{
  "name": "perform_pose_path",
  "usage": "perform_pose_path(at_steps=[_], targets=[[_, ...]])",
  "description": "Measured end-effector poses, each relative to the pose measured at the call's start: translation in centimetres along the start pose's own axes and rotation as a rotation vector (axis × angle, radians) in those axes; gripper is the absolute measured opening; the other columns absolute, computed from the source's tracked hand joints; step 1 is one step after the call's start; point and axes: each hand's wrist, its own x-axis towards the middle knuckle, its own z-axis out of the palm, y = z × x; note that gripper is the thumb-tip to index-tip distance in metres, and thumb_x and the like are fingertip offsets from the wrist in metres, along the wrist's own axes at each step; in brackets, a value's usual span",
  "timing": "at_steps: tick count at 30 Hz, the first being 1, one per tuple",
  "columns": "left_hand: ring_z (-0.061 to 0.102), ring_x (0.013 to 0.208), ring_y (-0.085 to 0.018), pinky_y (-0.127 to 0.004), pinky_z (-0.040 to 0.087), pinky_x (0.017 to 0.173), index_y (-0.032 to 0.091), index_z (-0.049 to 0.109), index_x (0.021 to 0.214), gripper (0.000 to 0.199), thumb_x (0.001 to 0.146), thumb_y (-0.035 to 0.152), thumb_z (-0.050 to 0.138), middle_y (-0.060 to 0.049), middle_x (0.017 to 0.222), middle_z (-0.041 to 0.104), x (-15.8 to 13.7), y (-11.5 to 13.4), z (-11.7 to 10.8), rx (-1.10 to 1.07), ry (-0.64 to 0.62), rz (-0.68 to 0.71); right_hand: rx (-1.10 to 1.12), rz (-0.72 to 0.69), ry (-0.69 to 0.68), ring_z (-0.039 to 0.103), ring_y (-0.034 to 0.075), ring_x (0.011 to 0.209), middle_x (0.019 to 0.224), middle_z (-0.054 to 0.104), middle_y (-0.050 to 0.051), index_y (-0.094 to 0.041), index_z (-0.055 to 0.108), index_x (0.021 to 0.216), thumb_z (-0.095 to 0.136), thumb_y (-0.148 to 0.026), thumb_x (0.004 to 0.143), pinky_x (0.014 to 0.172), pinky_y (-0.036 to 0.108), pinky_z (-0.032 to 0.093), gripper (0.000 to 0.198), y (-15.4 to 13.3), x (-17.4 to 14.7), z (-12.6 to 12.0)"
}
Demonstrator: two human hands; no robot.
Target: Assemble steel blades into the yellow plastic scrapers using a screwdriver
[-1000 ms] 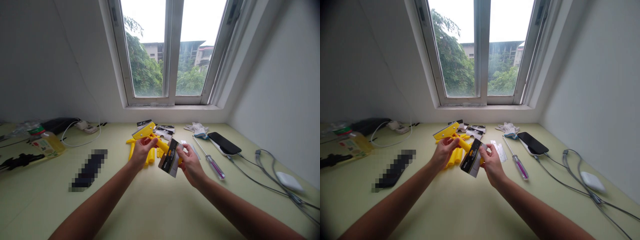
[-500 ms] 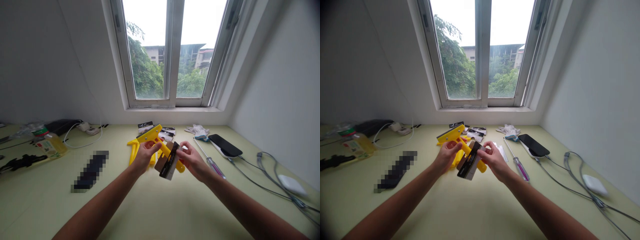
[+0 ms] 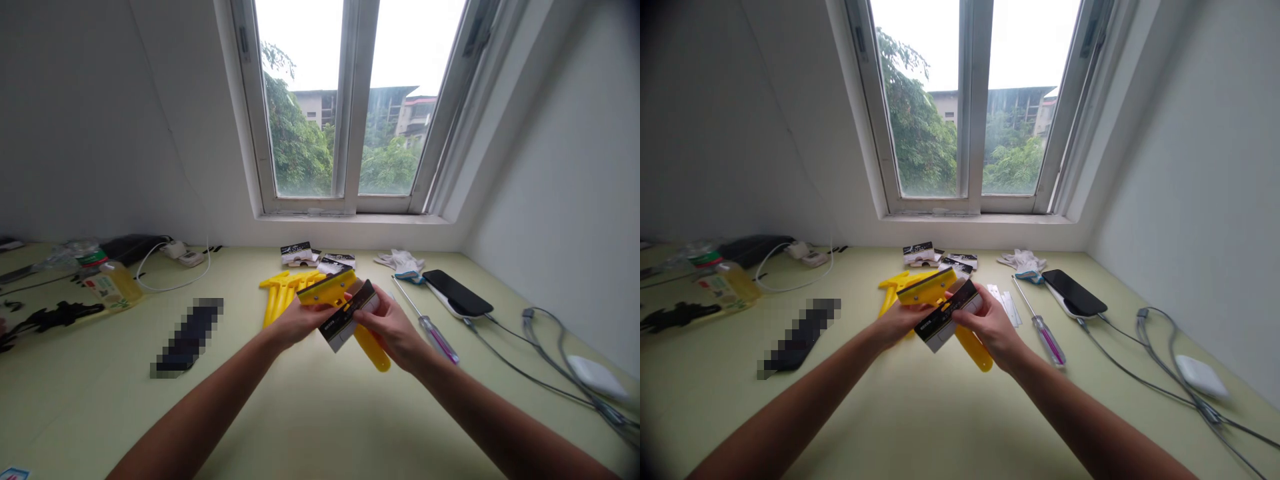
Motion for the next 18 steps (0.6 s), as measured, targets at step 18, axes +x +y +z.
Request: perform_pose_path(at_steps=[18], targets=[[0.063,0.087,-0.023,-0.034,0.055,0.071,0.014,0.063,0.111,0.045,0.073,0.036,0.075,-0.014,0.105,0.065,0.3,-1.1,1.0,0.004,0.014,-0.025,0.057,-0.14,0.379,0.062,0.015,0.076,0.088,0.066,0.0,-0.023,0.054,0.097,0.074,-0.033,0.075,0.069,0.028,0.05,0.031,0.7,0.4,-0.3]])
